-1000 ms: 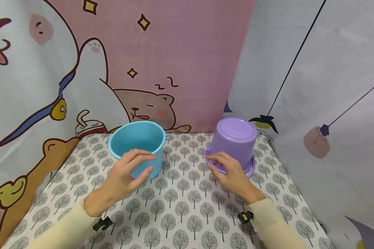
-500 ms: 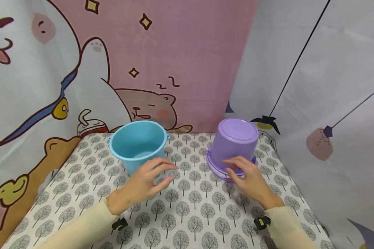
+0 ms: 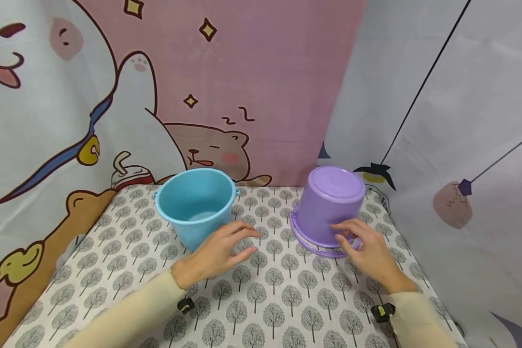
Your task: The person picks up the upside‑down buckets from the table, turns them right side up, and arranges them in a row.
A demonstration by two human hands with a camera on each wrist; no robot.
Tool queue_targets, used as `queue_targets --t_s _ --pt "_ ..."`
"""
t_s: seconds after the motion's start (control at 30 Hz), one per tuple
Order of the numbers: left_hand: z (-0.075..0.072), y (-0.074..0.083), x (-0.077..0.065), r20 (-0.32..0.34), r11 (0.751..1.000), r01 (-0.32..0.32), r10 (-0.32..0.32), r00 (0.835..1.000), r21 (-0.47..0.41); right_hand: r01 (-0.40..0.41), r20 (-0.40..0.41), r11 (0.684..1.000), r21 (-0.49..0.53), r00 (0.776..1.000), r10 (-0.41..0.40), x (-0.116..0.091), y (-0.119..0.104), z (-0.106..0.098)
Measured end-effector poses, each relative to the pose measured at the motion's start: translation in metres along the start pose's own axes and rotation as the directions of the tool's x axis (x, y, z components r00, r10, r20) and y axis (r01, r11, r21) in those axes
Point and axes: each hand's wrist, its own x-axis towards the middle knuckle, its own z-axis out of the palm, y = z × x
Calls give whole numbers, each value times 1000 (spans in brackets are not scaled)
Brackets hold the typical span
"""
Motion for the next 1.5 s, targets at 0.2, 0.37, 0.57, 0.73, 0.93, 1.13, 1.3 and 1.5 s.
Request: queue_targets --t_s 0.2,0.37,0.57,0.73,0.93,1.13,1.3,1.5 --pt "12 -6 8 54 999 45 -46 997 24 -32 -12 999 -36 999 32 -4 16 -10" --pt "23 -10 16 83 997 68 -70 994 23 -39 -33 998 -50 999 38 -7 30 -18" --pt "33 -12 29 137 993 118 -119 983 13 -69 -66 997 -28 996 67 -11 45 -23" --pt "44 -15 38 173 986 165 -164 971 10 -147 -55 986 -76 988 143 -16 54 -26" --pt "58 -17 48 198 980 197 -198 960 23 -250 28 961 -117 967 255 -17 64 -30" --pt "71 -19 58 238 975 223 -222 946 23 -329 157 934 -138 924 349 -15 72 -31" --pt "81 -20 67 271 973 229 -230 935 37 -377 224 915 -144 888 401 -12 77 -27" --pt "93 -20 79 330 962 273 -266 906 27 -431 291 891 -141 843 453 -9 80 -23"
